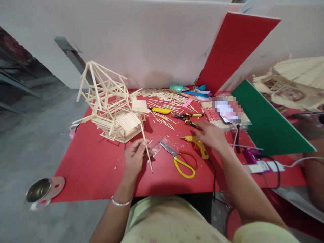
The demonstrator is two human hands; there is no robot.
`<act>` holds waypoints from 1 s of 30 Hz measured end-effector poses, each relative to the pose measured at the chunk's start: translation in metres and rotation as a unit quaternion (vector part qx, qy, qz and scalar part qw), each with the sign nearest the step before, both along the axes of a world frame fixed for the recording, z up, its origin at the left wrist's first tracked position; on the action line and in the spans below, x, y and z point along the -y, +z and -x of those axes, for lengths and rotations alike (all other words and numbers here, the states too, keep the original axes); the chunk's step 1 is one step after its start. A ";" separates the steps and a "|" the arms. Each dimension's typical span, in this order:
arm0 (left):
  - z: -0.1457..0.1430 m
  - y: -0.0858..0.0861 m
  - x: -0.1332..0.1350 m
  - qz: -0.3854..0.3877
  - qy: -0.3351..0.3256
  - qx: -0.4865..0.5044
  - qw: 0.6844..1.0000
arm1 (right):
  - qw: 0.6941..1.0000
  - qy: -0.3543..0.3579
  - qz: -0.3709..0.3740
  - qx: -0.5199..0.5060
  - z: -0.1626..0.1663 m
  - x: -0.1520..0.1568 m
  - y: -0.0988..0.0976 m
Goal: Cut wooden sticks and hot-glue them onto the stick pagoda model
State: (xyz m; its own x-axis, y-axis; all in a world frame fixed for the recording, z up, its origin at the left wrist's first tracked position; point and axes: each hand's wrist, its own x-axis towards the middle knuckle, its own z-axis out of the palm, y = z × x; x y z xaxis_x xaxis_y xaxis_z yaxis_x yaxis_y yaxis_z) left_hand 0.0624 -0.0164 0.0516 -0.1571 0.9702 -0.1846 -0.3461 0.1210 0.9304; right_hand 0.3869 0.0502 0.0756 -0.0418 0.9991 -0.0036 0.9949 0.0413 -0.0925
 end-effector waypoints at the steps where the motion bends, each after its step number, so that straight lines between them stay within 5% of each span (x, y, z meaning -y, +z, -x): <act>1: -0.002 -0.001 0.000 0.003 -0.012 0.000 1.000 | 0.999 0.021 0.010 0.033 -0.005 -0.018 -0.005; 6: -0.003 -0.003 0.003 -0.001 -0.039 -0.008 0.999 | 0.980 0.053 0.122 0.145 -0.024 -0.098 -0.031; 10: 0.003 -0.001 0.008 -0.009 -0.038 -0.027 0.999 | 0.978 0.078 0.097 0.167 -0.030 -0.110 -0.034; 18: -0.003 0.010 0.004 -0.037 -0.027 -0.037 0.998 | 0.989 0.067 -0.067 0.114 -0.024 -0.049 0.003; 23: -0.016 0.023 0.000 -0.065 -0.028 -0.055 0.996 | 0.988 0.142 0.034 -0.057 0.028 0.016 0.025; 30: -0.014 0.029 0.002 -0.074 -0.035 -0.091 0.992 | 0.980 0.196 0.005 -0.026 0.071 0.045 0.033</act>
State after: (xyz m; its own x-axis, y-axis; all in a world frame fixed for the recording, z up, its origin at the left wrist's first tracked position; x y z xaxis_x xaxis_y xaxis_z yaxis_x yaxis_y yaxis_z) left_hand 0.0759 -0.0189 0.0807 -0.1067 0.9942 -0.0140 -0.1653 -0.0038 0.9862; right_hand 0.3162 0.0048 0.1085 -0.4226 0.9063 -0.0017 0.8967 0.4179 -0.1458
